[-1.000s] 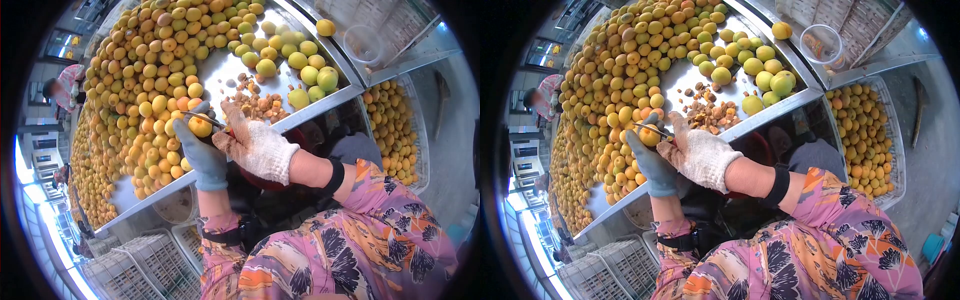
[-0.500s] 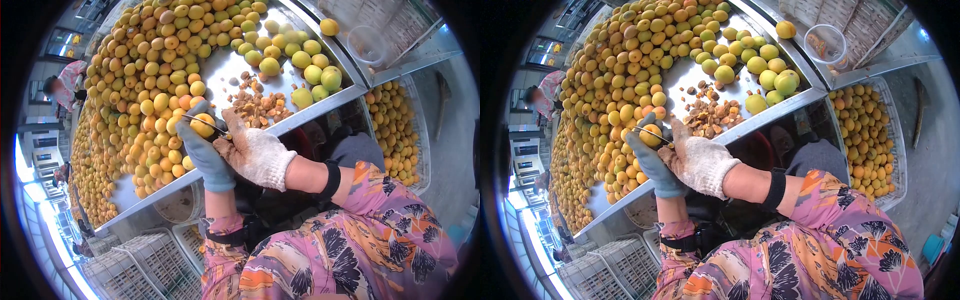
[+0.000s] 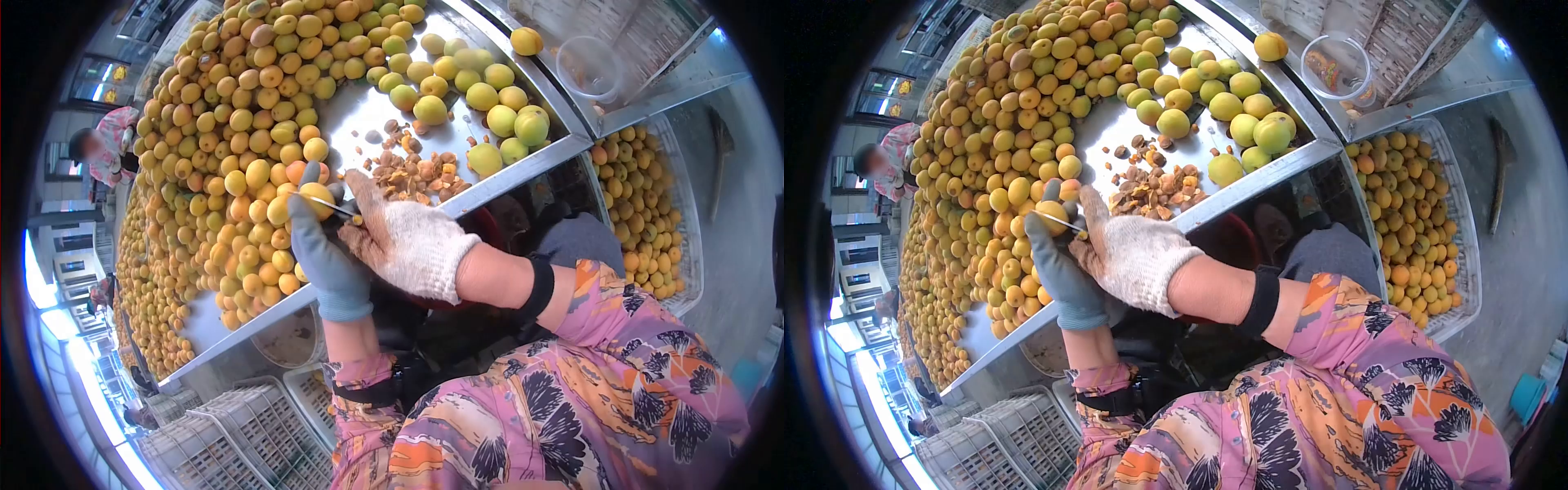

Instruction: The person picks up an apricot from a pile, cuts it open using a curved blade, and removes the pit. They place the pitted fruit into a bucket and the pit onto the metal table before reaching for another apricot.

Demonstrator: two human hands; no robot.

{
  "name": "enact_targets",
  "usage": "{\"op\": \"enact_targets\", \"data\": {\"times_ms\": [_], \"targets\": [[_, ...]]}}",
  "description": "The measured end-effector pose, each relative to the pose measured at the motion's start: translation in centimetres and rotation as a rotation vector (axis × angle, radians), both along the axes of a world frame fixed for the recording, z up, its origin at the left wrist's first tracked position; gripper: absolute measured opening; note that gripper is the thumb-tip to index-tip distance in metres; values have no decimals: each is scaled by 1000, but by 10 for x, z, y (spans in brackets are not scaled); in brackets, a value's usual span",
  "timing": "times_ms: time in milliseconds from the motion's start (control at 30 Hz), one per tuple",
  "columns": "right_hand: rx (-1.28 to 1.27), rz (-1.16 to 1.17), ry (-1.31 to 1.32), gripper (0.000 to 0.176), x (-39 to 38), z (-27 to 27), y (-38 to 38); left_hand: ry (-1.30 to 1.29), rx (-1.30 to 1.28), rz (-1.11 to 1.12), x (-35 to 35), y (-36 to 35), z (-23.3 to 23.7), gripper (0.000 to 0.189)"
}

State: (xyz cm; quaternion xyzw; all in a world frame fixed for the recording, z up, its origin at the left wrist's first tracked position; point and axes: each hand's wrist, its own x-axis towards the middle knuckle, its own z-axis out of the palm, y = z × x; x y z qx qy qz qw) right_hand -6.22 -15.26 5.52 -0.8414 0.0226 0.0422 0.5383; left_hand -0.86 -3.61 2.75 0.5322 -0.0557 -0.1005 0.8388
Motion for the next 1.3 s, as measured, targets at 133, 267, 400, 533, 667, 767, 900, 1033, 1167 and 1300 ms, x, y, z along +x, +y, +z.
{"op": "enact_targets", "data": {"times_ms": [133, 267, 400, 533, 667, 767, 900, 1033, 1167, 1300], "targets": [[-42, -38, -47, 61, 0, -12, 4, 81, -311, -267, 10, 16, -9, 60], [-100, -59, -80, 61, 6, -16, -1, -66, 218, -118, 8, 7, -4, 56], [-71, -26, -40, 63, 2, -8, -2, -248, 340, 14, 5, 2, 0, 52], [-77, -13, -44, 65, -3, -8, 2, 83, 24, -24, 5, 10, -3, 58], [-125, -44, -45, 65, -1, -14, 1, 151, 53, -127, 5, 6, -1, 58], [-160, -28, -2, 65, 3, -6, -4, -53, 295, -89, 9, 8, -3, 55], [-192, -19, -25, 65, 2, -9, -2, -233, 536, -35, 8, 8, -6, 51], [-215, -25, -65, 62, -2, -10, -1, -243, 397, 16, 1, 5, 1, 49], [-267, -20, -67, 56, -5, -12, -6, -347, 587, -37, 5, 13, 1, 42], [-249, -9, -19, 47, -3, -10, -12, -388, 632, -101, 2, 11, 7, 40]]}}
